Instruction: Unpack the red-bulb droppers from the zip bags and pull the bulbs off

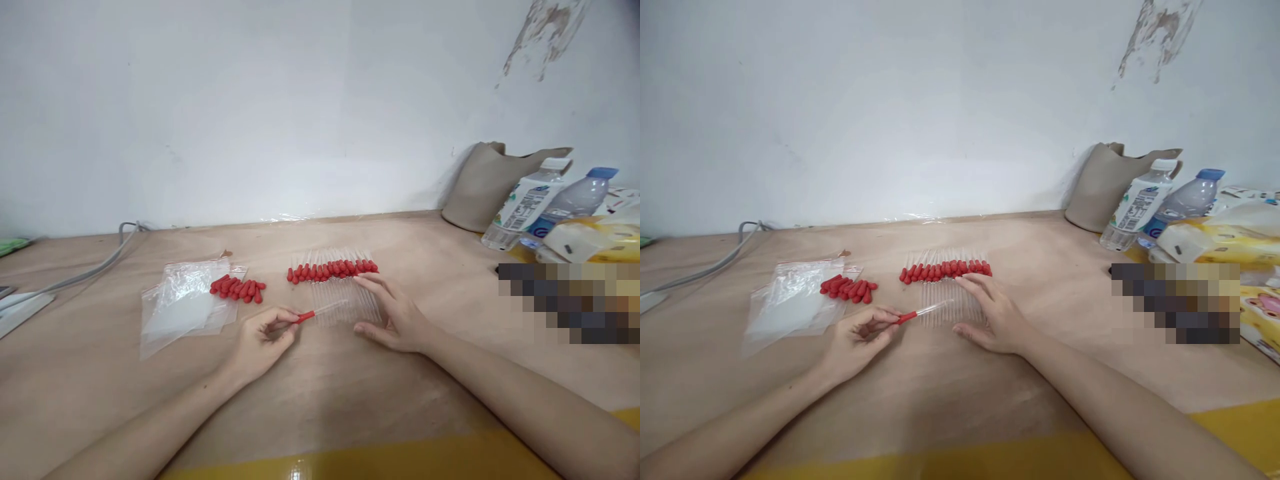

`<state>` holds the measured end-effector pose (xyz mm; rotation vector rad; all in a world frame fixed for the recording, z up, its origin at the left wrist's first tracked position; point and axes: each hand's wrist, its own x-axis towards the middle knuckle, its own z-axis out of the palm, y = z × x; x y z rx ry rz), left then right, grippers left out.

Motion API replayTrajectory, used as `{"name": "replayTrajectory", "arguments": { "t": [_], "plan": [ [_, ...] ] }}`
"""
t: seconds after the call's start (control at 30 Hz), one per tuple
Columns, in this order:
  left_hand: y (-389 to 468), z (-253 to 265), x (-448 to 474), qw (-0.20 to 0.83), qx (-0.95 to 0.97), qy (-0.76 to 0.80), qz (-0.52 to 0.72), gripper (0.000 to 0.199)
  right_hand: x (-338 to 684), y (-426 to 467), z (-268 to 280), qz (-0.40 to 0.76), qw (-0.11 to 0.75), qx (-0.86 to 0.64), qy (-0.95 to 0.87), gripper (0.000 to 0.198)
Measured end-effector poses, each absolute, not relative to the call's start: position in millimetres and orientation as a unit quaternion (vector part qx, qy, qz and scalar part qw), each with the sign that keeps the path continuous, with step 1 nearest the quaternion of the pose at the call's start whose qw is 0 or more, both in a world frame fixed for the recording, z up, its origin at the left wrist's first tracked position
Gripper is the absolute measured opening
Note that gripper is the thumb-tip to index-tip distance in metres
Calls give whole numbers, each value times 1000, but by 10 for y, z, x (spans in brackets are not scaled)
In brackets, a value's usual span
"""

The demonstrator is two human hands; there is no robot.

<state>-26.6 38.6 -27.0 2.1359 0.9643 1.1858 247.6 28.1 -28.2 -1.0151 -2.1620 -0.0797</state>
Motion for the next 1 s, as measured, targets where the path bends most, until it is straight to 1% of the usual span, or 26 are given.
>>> {"name": "replayTrajectory", "arguments": {
  "t": [0.07, 0.13, 0.37, 0.43, 0.5, 0.6, 0.63, 0.67, 0.73, 0.83, 0.93, 1.0],
  "plan": [
    [354, -285, -258, 260, 792, 350, 428, 8, 2428, 267, -273, -49, 347, -365, -862, 63],
    [342, -286, -238, 259, 804, 341, 412, 8, 2365, 271, -283, -67, 339, -347, -872, 55],
    [318, -276, -219, 235, 829, 322, 393, 8, 2104, 288, -366, -80, 349, -338, -871, 21],
    [307, -268, -222, 228, 835, 317, 389, 8, 2065, 278, -370, -75, 352, -339, -869, 17],
    [299, -250, -215, 211, 846, 311, 378, 17, 2046, 269, -366, -68, 351, -336, -871, 16],
    [307, -226, -177, 132, 878, 303, 346, 48, 2037, 268, -366, -66, 356, -328, -873, 15],
    [318, -226, -158, 97, 890, 293, 336, 53, 2036, 271, -371, -68, 359, -324, -873, 14],
    [332, -231, -138, 65, 900, 279, 329, 52, 2036, 275, -378, -71, 363, -319, -873, 14],
    [364, -258, -100, 16, 912, 244, 330, 39, 2036, 282, -391, -76, 373, -307, -872, 14],
    [398, -307, -68, -28, 916, 211, 340, 26, 2037, 282, -395, -82, 381, -297, -872, 14],
    [400, -331, -67, -45, 917, 199, 342, 25, 2034, 274, -376, -81, 373, -305, -873, 15],
    [393, -333, -72, -47, 917, 200, 342, 27, 2031, 270, -367, -77, 358, -313, -876, 20]
  ]
}}
